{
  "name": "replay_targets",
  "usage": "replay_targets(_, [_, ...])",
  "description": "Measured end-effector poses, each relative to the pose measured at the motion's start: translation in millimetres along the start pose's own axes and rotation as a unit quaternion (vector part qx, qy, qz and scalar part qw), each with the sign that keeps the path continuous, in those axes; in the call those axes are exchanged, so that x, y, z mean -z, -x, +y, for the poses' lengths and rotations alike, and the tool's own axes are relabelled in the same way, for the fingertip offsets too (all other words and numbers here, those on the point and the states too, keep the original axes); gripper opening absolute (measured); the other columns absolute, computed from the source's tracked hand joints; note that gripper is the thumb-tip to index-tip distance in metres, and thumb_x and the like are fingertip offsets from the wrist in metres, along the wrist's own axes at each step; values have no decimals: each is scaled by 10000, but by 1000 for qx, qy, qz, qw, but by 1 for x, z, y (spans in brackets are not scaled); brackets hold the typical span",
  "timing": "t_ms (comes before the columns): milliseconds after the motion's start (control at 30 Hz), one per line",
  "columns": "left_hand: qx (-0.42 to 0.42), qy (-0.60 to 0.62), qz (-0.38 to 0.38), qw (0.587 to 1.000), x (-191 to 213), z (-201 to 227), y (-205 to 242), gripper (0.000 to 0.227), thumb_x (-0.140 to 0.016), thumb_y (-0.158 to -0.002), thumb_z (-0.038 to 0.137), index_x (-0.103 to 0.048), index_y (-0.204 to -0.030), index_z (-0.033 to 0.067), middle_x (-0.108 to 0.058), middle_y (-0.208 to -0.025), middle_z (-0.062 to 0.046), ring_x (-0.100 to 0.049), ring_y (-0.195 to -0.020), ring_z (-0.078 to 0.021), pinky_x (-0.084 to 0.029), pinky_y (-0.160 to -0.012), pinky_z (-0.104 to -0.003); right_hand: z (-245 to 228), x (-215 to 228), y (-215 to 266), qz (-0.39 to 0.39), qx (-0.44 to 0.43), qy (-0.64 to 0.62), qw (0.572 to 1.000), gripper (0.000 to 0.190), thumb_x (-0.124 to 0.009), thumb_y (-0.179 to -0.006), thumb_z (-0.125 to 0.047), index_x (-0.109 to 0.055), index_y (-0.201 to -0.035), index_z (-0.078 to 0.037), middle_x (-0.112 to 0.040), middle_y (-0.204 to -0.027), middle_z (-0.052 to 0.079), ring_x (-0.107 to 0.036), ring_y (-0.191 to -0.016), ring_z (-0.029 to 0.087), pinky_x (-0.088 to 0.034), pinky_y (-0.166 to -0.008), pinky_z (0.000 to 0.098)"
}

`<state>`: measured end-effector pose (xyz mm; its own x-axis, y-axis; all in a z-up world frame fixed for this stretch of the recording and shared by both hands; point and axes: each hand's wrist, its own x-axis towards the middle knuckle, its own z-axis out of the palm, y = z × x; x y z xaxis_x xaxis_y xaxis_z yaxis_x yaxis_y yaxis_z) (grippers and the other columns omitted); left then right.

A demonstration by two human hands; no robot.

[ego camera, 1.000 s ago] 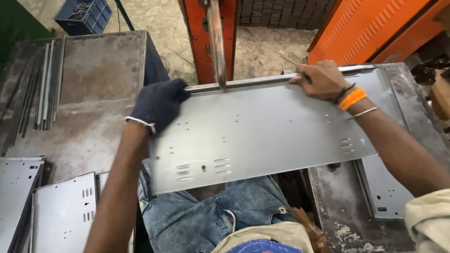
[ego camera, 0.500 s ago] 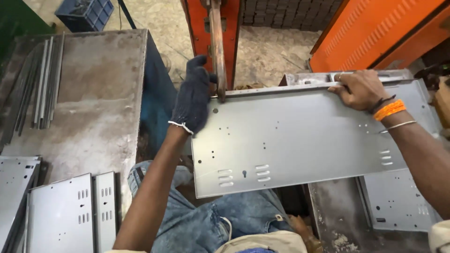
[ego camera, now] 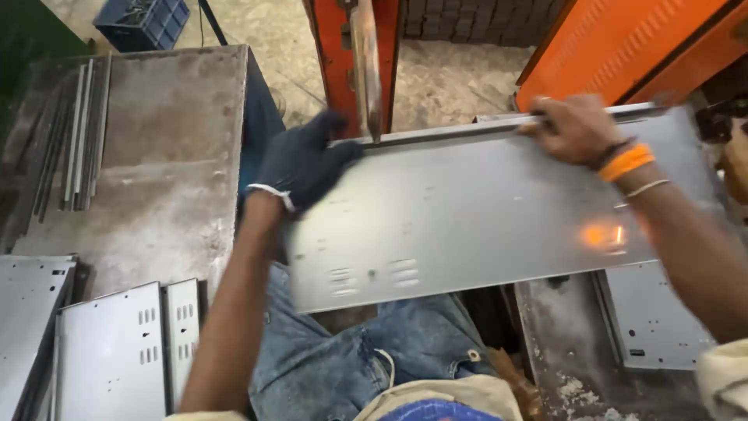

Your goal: The person welds metal rods onto rectangular metal sheets using a handheld welding torch. They repeatedly pick up metal sheets and rods, align them, and weld the joints, moving between two workstations to process multiple units.

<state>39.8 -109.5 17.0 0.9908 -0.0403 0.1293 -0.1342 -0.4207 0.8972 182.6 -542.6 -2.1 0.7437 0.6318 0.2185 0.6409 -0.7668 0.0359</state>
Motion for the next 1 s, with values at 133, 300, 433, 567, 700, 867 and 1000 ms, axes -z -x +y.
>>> replay_targets(133, [-11, -367, 21, 930, 56, -23, 22, 500, -660, -919, 587, -771, -1184, 178, -762, -961, -176, -722, -915, -383, -553, -856, -474, -60, 7, -38, -88, -27, -9, 996, 426, -554, -1017, -514, -627, -1109, -104, -644, -676, 169, -646, -599, 364, -480, -573, 492])
replay_targets(300, [80, -408, 14, 909, 128, -41, 65, 508, -651, -934, 598, -791, -1115, 145, -766, -959, -169, -732, -912, -381, -554, -861, -480, -65, -3, -52, 38, 142, -125, 981, 379, -524, -1067, -384, -570, -1131, -13, -679, -884, 193, -647, -752, 382, -481, -630, 486])
replay_targets(433, [134, -395, 30, 908, 154, -56, 91, 507, -659, -926, 576, -766, -1151, 134, -765, -997, -176, -720, -951, -390, -539, -869, -495, -70, -16, -56, 1, 80, -76, 994, 269, -522, -1097, -292, -582, -1051, -34, -674, -831, 206, -659, -767, 383, -479, -693, 499])
replay_targets(567, [2, -461, 125, 879, 149, -51, 91, 436, -713, -934, 478, -752, -1204, 138, -751, -1085, -161, -693, -1045, -391, -520, -902, -505, -99, -10, -62, 72, 106, -118, 985, 230, -606, -1034, -261, -589, -968, -41, -645, -744, 198, -648, -729, 393, -461, -685, 511])
replay_targets(700, [-226, -429, 153, 861, 88, -35, 57, 451, -799, -901, 373, -712, -1266, 123, -726, -1189, -141, -690, -1062, -362, -518, -924, -473, -113, 1, -65, 77, 114, -96, 986, 284, -633, -1035, -265, -557, -891, -33, -618, -723, 189, -627, -695, 390, -444, -646, 501])
replay_targets(867, [-215, -325, 69, 918, 3, -19, 6, 344, -762, -930, 408, -743, -1073, 96, -742, -951, -154, -718, -855, -352, -559, -757, -458, -111, -5, -65, 58, 119, -123, 983, 195, -601, -1017, -170, -551, -898, -24, -644, -721, 188, -636, -688, 372, -436, -624, 505])
replay_targets(1000, [-194, -362, 79, 908, 0, -9, -1, 330, -723, -947, 449, -775, -939, 123, -736, -831, -156, -716, -764, -364, -551, -696, -481, -117, -22, -61, -12, 18, -162, 986, 100, -476, -997, -71, -551, -935, -47, -671, -724, 140, -615, -592, 353, -456, -589, 475])
